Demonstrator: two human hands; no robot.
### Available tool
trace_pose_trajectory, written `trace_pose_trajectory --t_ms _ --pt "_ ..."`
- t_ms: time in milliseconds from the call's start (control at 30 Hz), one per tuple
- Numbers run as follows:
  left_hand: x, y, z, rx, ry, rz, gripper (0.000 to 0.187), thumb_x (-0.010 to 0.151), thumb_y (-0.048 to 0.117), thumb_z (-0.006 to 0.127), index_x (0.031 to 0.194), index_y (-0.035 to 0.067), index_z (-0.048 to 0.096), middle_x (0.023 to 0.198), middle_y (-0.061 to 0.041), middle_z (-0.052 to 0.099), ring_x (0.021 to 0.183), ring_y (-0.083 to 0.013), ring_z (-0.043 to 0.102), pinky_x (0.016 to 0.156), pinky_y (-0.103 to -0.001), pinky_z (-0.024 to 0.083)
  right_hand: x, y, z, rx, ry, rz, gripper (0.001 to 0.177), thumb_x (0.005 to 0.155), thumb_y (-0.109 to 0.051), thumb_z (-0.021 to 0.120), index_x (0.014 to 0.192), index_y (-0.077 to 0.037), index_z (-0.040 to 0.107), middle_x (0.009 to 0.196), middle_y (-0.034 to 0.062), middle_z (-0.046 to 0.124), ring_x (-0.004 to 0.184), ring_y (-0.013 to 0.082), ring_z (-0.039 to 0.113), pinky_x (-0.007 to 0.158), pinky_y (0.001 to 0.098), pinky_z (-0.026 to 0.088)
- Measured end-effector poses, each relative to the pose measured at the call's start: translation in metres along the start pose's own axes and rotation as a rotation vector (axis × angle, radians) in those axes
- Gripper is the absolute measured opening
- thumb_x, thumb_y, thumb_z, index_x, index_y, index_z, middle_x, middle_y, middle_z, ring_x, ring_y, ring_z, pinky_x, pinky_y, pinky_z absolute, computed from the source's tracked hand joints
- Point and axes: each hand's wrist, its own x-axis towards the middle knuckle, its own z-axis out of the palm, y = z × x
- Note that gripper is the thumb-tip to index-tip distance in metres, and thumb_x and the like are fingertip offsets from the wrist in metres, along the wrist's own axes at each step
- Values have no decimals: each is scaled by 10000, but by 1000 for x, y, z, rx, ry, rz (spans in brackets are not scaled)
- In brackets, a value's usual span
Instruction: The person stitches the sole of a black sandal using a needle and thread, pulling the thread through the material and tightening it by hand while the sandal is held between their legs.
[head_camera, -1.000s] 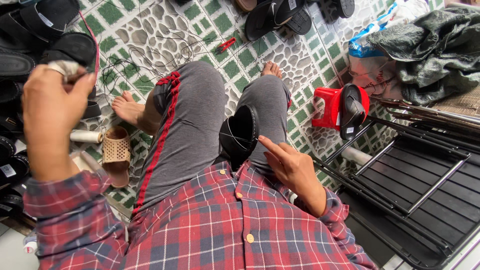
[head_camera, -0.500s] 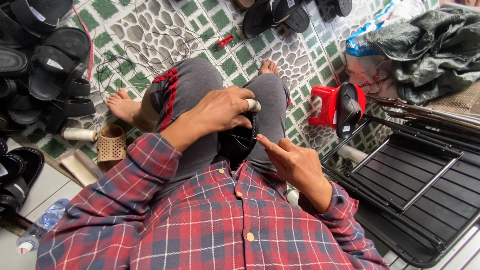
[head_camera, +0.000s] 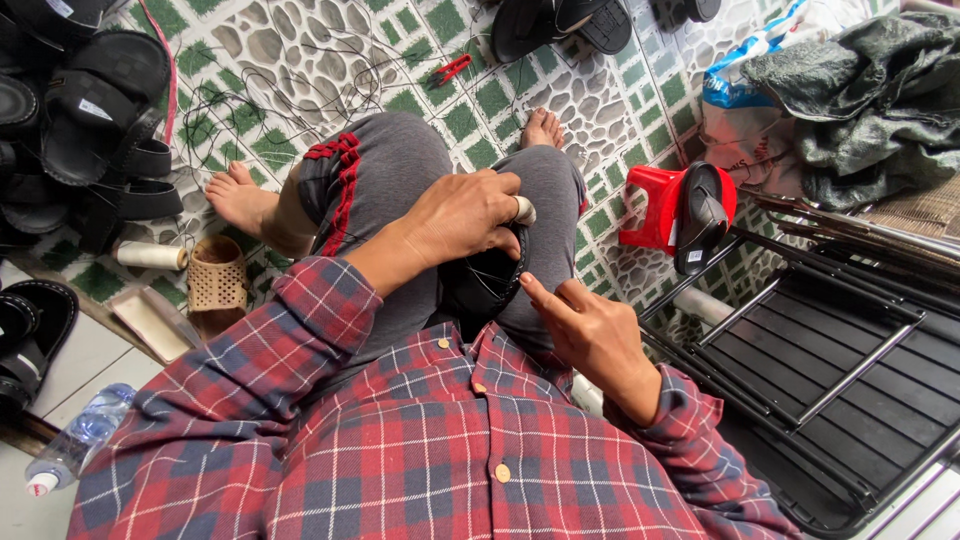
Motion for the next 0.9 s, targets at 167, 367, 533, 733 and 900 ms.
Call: trace_pose_trajectory --t_ms 167,367,533,733,900 --pt "1 4 -2 -5 14 13 446 691 501 763 710 100 567 827 -21 524 789 -252 589 647 -377 539 2 -5 20 158 189 5 321 880 -164 586 1180 -223 681 787 6 582 544 223 602 454 333 479" --pt "-23 27 -10 -9 139 -65 315 810 367 742 739 103 586 896 -3 520 842 -233 585 669 -358 526 3 -2 21 231 231 -24 287 887 -164 598 1154 -191 698 818 26 625 584 230 622 458 337 486" --pt "-71 51 7 90 19 -109 284 834 332 651 661 128 556 778 2 500 742 -208 568 626 -344 480 2 -3 18 200 235 -39 286 892 -186 600 1162 -204 694 825 16 626 581 216 622 487 318 494" --pt "-76 65 -16 -544 -73 -246 131 823 176 662 776 54 646 832 -79 613 792 -251 634 680 -370 508 4 -7 12 193 276 -52 245 903 -181 606 1130 -189 698 804 39 621 575 226 622 479 323 491" --pt "-67 72 -7 -1244 79 -393 101 848 97 685 937 81 730 924 1 707 880 -64 615 789 -228 506 -2 -7 19 158 295 -47 246 907 -178 593 1131 -192 693 812 33 617 574 218 615 485 314 493"
